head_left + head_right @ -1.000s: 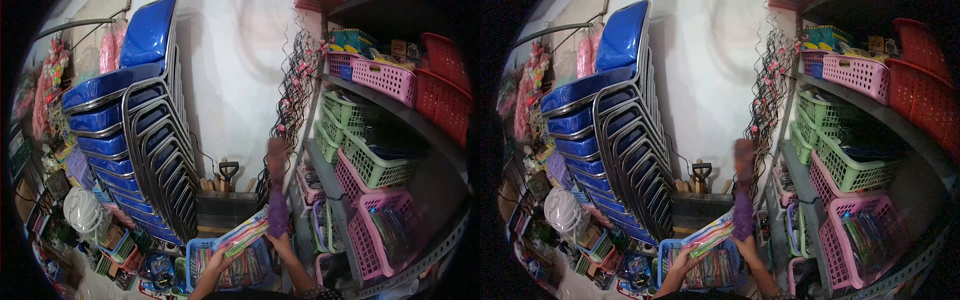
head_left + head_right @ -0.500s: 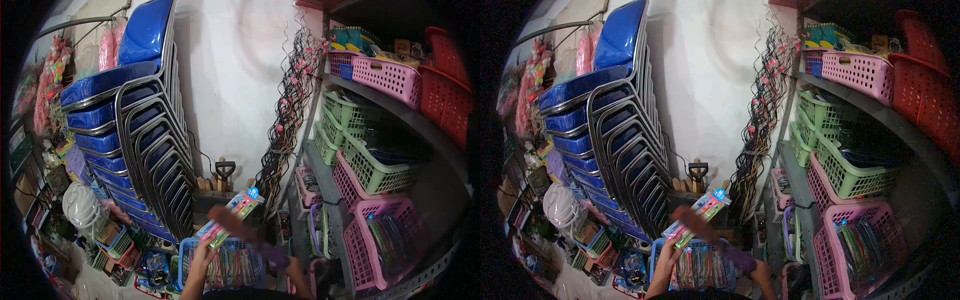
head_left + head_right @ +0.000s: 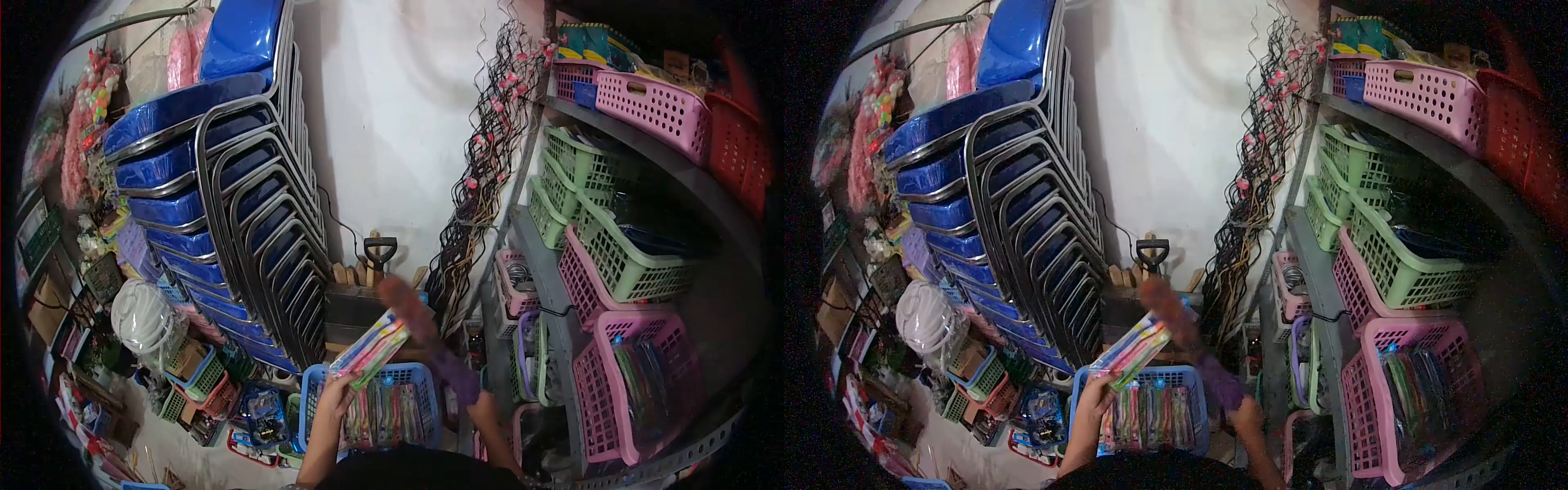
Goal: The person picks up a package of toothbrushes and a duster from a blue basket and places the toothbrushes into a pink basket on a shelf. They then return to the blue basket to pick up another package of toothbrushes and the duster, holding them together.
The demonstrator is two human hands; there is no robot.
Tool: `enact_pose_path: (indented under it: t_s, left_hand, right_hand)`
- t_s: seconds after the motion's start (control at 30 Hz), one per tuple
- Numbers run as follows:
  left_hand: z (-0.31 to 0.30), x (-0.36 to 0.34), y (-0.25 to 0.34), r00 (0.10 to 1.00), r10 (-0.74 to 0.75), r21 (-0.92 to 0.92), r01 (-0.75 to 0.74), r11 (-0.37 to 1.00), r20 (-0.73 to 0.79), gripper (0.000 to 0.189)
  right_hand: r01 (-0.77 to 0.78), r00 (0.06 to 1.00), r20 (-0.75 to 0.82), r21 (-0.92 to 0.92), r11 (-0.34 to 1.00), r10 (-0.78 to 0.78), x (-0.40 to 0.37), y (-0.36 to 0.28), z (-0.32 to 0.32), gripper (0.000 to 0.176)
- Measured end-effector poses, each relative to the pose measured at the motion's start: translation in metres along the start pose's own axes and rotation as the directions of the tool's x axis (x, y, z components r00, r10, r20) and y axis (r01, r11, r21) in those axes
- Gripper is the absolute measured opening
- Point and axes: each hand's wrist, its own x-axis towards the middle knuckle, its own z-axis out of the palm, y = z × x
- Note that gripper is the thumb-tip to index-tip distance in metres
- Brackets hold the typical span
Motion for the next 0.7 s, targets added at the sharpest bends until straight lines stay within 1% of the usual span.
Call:
enact_pose_path:
  t_s: [0.03,0.07,0.13,0.17,0.2,0.23,0.27,0.3,0.33,0.37,0.43,0.47,0.53,0.57,0.63,0.67,0.7]
  left_hand:
    - [-0.002,-0.001,0.002,1.000,-0.018,0.008,0.018,1.000,0.006,0.037]
    - [-0.003,0.000,0.002,1.000,-0.020,0.008,0.020,1.000,0.003,0.037]
    - [-0.007,0.002,0.001,0.997,-0.032,0.019,0.034,0.999,-0.074,0.036]
    - [-0.017,0.004,-0.004,0.996,-0.036,0.018,0.037,0.999,-0.078,0.036]
    - [-0.030,0.006,-0.008,1.000,-0.011,-0.030,0.010,0.999,-0.027,0.035]
    - [-0.043,0.007,-0.013,1.000,0.016,-0.079,-0.014,0.997,0.023,0.034]
    - [-0.039,0.005,-0.010,1.000,0.011,-0.077,-0.009,0.997,0.021,0.034]
    - [-0.030,0.004,-0.004,1.000,-0.013,-0.128,0.016,0.992,0.025,0.035]
    - [-0.026,0.002,-0.001,0.999,-0.037,-0.179,0.042,0.983,0.030,0.037]
    - [-0.028,0.003,0.001,0.999,-0.039,-0.163,0.042,0.986,0.022,0.038]
    - [-0.029,0.002,0.003,0.999,-0.030,-0.162,0.035,0.986,0.034,0.038]
    - [-0.027,0.000,0.007,0.999,-0.016,-0.159,0.023,0.987,0.047,0.038]
    - [-0.026,-0.003,0.015,0.999,-0.034,-0.154,0.040,0.987,0.038,0.038]
    - [-0.026,-0.005,0.018,0.998,-0.047,-0.152,0.051,0.987,0.029,0.038]
    - [-0.046,-0.001,0.012,0.999,-0.043,-0.149,0.045,0.988,0.023,0.036]
    - [-0.045,-0.003,0.017,0.999,-0.035,-0.148,0.037,0.988,0.015,0.036]
    - [-0.041,-0.007,0.021,0.998,-0.039,-0.133,0.046,0.990,0.057,0.034]
  right_hand:
    - [-0.169,0.984,0.035,-0.072,0.983,0.172,0.000,0.000,0.001,0.031]
    - [-0.171,0.984,0.037,-0.073,0.983,0.174,-0.002,0.000,0.002,0.031]
    - [0.037,0.999,0.021,-0.061,0.997,-0.036,-0.008,0.002,0.004,0.034]
    - [0.034,0.999,0.025,-0.063,0.997,-0.033,-0.010,0.002,0.003,0.034]
    - [0.200,0.978,0.071,-0.066,0.978,-0.195,-0.012,0.002,0.002,0.034]
    - [0.359,0.929,0.116,-0.061,0.931,-0.351,-0.015,0.000,0.001,0.034]
    - [0.355,0.931,0.118,-0.060,0.933,-0.346,-0.016,-0.002,0.002,0.034]
    - [0.218,0.974,0.065,-0.036,0.975,-0.216,-0.015,-0.006,0.004,0.030]
    - [0.079,0.997,0.015,-0.007,0.997,-0.079,-0.016,-0.008,0.005,0.027]
    - [0.075,0.997,0.018,-0.008,0.997,-0.075,-0.016,-0.006,0.008,0.027]
    - [-0.084,0.996,0.017,-0.030,0.996,0.084,-0.016,0.001,0.015,0.026]
    - [-0.089,0.996,0.018,-0.030,0.996,0.090,-0.018,0.003,0.019,0.026]
    - [0.116,0.989,-0.079,-0.120,0.986,-0.126,-0.024,0.005,0.026,0.025]
    - [0.112,0.989,-0.080,-0.120,0.986,-0.122,-0.028,-0.002,0.024,0.025]
    - [0.299,0.954,0.048,-0.141,0.944,-0.295,-0.036,-0.018,0.018,0.027]
    - [0.296,0.955,0.049,-0.140,0.945,-0.292,-0.039,-0.020,0.021,0.027]
    - [0.168,0.986,-0.008,-0.106,0.980,-0.169,-0.041,-0.021,0.025,0.026]
